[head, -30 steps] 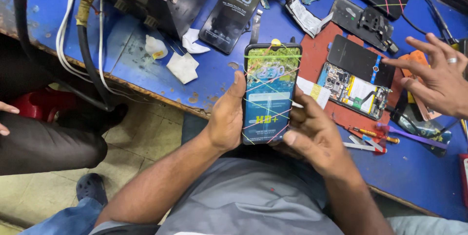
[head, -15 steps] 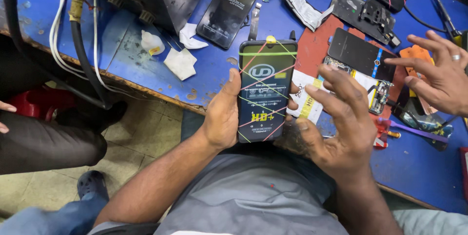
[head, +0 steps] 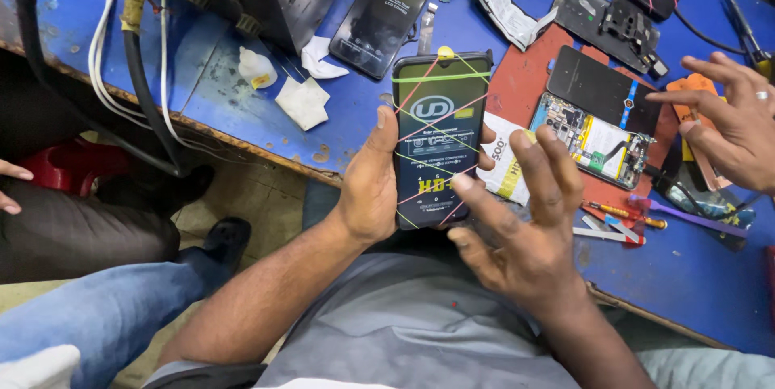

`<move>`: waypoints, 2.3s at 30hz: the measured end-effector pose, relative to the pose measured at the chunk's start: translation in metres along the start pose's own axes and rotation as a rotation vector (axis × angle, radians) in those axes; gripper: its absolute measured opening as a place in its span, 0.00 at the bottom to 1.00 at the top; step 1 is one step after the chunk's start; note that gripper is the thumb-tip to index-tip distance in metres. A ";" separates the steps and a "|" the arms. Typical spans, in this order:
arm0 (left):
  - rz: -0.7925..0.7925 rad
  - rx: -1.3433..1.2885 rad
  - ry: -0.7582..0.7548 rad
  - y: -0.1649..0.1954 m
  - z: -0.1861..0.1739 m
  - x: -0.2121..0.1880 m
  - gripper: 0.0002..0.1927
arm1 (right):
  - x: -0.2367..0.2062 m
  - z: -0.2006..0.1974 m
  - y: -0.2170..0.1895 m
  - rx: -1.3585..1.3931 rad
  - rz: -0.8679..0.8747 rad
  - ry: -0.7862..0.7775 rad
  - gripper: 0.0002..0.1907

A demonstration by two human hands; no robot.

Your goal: The person peels the protective backing film from a new replacement phone screen, aligns it on the phone body, and presses it into place. They then power on the phone, wrap rubber bands around the device to hold the screen while the adhesive sets, and tap the screen to test it.

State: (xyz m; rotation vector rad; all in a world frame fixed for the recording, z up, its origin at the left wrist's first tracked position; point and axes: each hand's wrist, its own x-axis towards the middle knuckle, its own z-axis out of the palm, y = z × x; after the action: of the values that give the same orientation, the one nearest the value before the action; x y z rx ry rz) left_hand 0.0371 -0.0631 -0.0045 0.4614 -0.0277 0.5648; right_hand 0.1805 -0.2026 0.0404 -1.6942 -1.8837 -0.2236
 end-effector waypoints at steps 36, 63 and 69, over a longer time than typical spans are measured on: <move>0.034 0.031 0.031 -0.006 -0.003 -0.002 0.41 | 0.000 0.007 -0.006 0.018 -0.040 0.003 0.23; 0.018 -0.045 0.013 -0.003 -0.001 0.002 0.43 | -0.015 0.009 0.002 0.035 0.061 0.094 0.18; 0.006 -0.033 -0.012 0.000 -0.002 0.001 0.43 | -0.021 0.011 -0.001 -0.027 0.010 0.068 0.12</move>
State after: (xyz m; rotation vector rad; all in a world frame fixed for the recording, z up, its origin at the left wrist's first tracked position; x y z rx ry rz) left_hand 0.0374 -0.0613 -0.0065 0.4326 -0.0493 0.5664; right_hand 0.1759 -0.2153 0.0203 -1.6916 -1.8299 -0.3001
